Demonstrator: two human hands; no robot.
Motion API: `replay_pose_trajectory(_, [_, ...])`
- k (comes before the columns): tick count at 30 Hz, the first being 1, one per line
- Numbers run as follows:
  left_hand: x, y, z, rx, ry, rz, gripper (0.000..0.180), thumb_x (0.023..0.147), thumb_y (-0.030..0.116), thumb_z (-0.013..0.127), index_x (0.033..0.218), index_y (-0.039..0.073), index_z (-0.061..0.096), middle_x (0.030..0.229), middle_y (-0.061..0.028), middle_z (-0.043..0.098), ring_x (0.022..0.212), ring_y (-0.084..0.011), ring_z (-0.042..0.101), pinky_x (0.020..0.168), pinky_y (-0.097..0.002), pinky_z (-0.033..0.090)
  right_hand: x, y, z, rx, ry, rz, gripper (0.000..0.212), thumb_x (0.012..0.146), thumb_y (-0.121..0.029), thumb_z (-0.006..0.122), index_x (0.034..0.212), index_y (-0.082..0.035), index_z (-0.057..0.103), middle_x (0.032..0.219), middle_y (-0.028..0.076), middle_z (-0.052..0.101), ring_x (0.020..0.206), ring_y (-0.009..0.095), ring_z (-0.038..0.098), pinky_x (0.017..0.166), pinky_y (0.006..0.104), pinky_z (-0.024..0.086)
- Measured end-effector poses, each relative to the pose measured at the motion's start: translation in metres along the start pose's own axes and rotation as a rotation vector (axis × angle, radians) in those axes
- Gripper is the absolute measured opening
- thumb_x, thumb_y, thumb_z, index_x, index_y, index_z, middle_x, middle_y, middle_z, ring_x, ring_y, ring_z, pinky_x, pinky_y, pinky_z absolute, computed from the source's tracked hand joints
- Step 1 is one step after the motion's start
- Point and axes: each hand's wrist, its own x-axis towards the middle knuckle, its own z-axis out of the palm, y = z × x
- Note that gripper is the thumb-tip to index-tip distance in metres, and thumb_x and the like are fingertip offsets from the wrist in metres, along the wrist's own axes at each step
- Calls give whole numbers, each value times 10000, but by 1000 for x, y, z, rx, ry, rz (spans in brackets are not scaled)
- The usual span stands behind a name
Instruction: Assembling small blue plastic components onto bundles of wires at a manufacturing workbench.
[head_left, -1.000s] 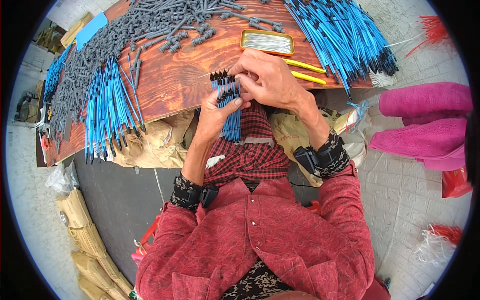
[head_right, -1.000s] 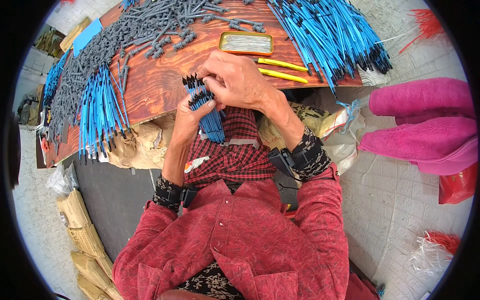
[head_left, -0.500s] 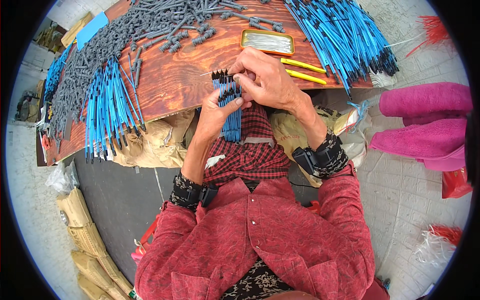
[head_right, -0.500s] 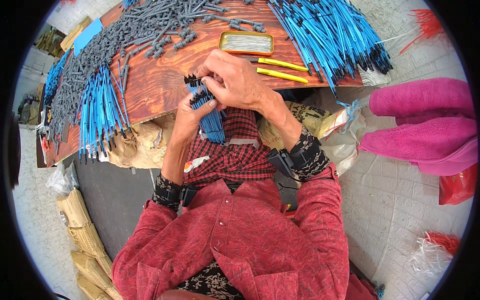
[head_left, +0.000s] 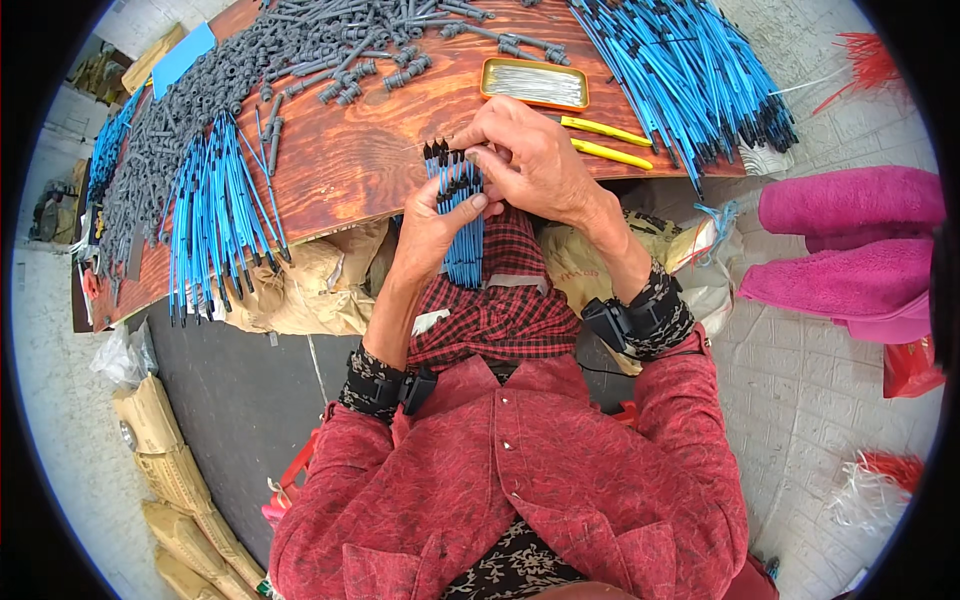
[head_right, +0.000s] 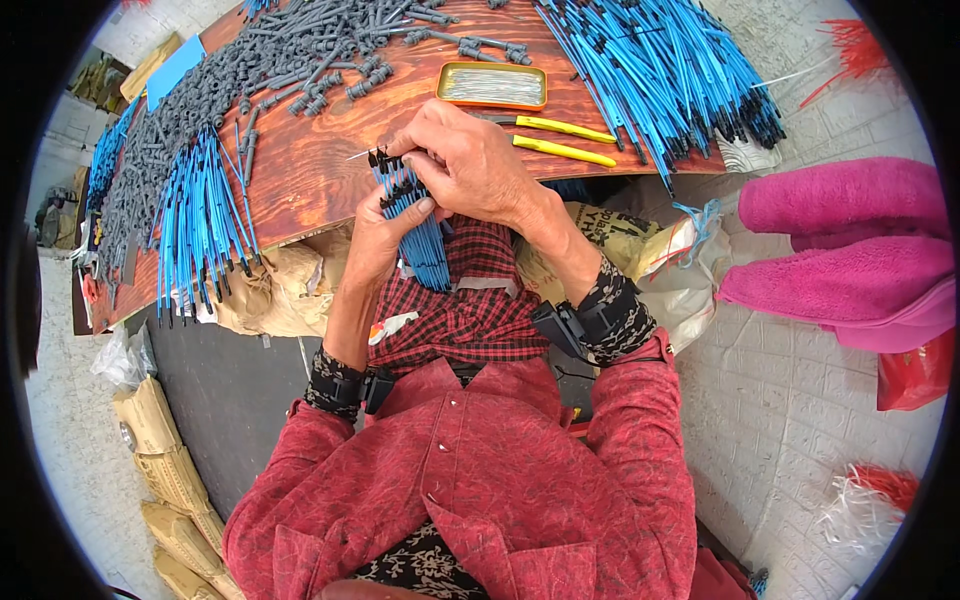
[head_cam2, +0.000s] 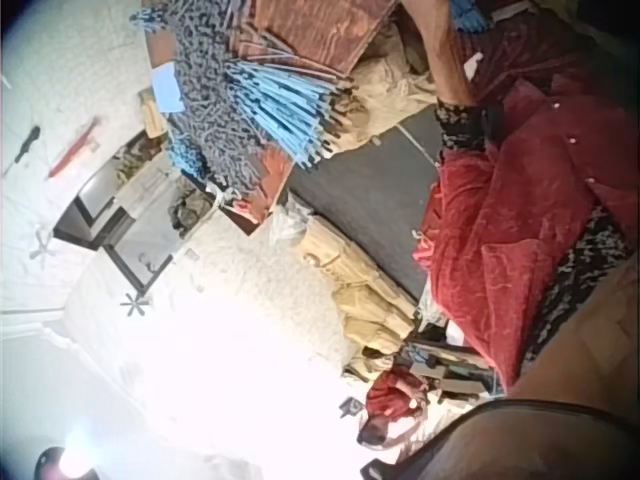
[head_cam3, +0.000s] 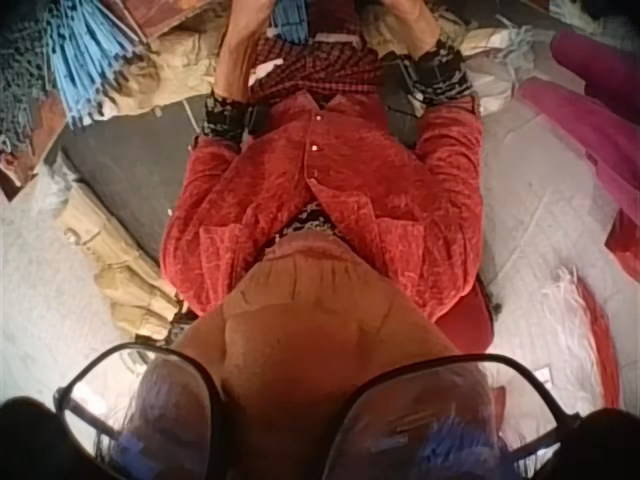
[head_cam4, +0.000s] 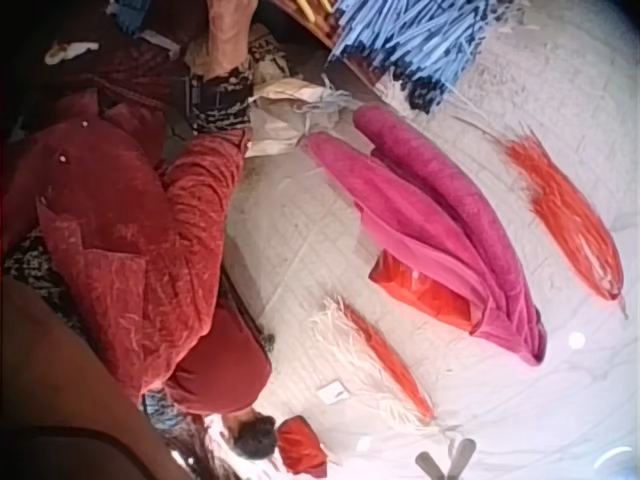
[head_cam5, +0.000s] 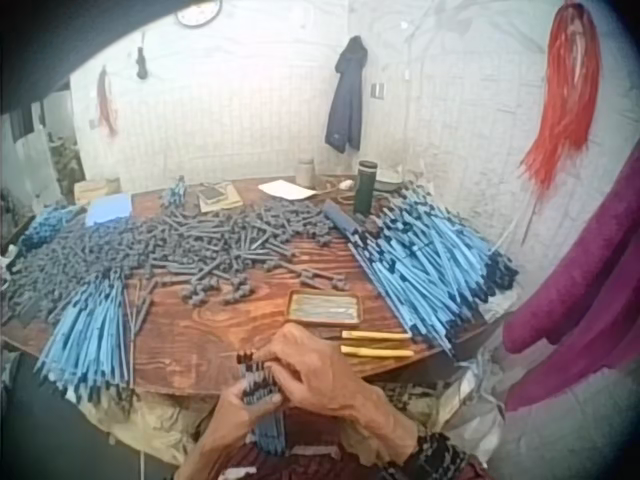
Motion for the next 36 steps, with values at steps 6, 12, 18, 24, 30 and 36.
replay_pose_trajectory(6, [0,0,-1,13,2,4,338,946,-32,639,1282,-1,616,1067,-110,718,940,-196,727,858,-312,602,1,-1,-1,-21,-7,-10,105,845,-54,641,941,-51,684,876,90,606,780,283,647,670,390,518])
replay_pose_trajectory(12, [-1,1,-1,72,9,4,327,945,-22,647,1270,-3,623,1051,-102,720,942,-189,726,856,-302,594,3,-3,-4,9,-88,19,134,831,-30,613,945,-46,681,881,97,600,798,287,630,694,394,510])
replay_pose_trajectory(18, [-1,2,1,70,26,0,309,941,-23,651,1249,1,638,1039,-78,721,931,-163,719,848,-287,588,2,-2,4,72,-43,-12,206,845,14,628,1029,-35,708,956,91,639,854,227,637,744,337,516])
replay_pose_trajectory(24, [-1,-1,-1,91,38,17,306,938,-19,657,1242,13,647,1031,-54,719,921,-132,704,842,-274,583,0,-3,8,59,-6,15,173,849,-22,630,993,-57,718,899,86,634,834,273,647,715,376,525])
replay_pose_trajectory(30, [-2,-1,1,17,16,41,305,944,-5,661,1248,-1,638,1048,-75,716,932,-161,714,857,-292,593,-2,0,9,59,29,15,160,837,-10,637,971,-49,713,883,101,628,819,289,647,709,379,520])
replay_pose_trajectory(36, [-3,-2,1,-41,22,42,301,950,18,666,1249,-2,637,1069,-94,712,945,-181,718,869,-308,600,-4,2,9,43,-5,17,199,842,12,633,1024,-28,703,908,86,638,842,243,628,747,352,504])
